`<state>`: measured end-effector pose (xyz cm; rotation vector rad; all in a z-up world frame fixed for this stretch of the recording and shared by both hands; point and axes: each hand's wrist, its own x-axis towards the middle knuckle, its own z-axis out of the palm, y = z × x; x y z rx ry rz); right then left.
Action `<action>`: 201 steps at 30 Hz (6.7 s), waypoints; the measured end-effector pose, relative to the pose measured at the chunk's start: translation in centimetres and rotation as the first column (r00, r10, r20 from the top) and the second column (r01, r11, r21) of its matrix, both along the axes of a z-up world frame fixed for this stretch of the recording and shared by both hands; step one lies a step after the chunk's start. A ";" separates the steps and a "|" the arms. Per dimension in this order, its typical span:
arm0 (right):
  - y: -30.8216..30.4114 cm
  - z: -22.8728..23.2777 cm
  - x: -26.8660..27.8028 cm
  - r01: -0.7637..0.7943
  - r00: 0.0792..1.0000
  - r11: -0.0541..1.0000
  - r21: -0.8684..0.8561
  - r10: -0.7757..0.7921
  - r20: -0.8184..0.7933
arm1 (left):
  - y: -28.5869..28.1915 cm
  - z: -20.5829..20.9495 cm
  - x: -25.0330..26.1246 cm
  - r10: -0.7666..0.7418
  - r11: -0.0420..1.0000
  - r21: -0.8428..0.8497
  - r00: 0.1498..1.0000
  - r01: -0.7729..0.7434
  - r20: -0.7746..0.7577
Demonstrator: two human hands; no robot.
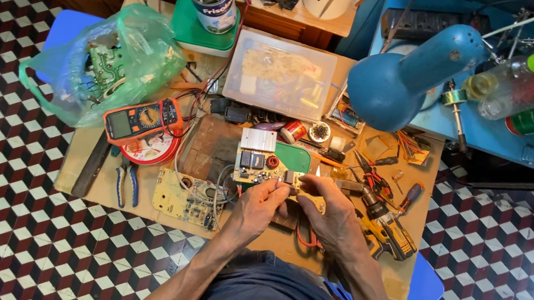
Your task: The person works at a cluttered workbench, using pliers to strip wires and manipulate a circuit board. They connect a power cord to the board and handle various electronic components and tools.
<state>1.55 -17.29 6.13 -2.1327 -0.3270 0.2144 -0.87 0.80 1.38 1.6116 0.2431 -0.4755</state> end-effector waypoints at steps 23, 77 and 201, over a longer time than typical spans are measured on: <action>-3.3 -5.3 -1.2 0.147 0.800 0.977 0.154 -0.027 -0.599 | 0.6 -0.2 -0.4 -0.125 0.992 -0.006 0.985 0.127 0.119; -1.7 -8.6 -3.2 0.304 0.848 0.941 0.150 -0.196 -0.492 | 1.4 -2.0 -1.8 -0.017 0.989 0.148 0.980 -0.013 0.201; 27.4 -23.0 -4.6 0.931 0.254 0.349 0.107 -0.411 -0.876 | 33.8 -13.4 3.1 -0.189 0.785 0.620 0.957 0.013 0.220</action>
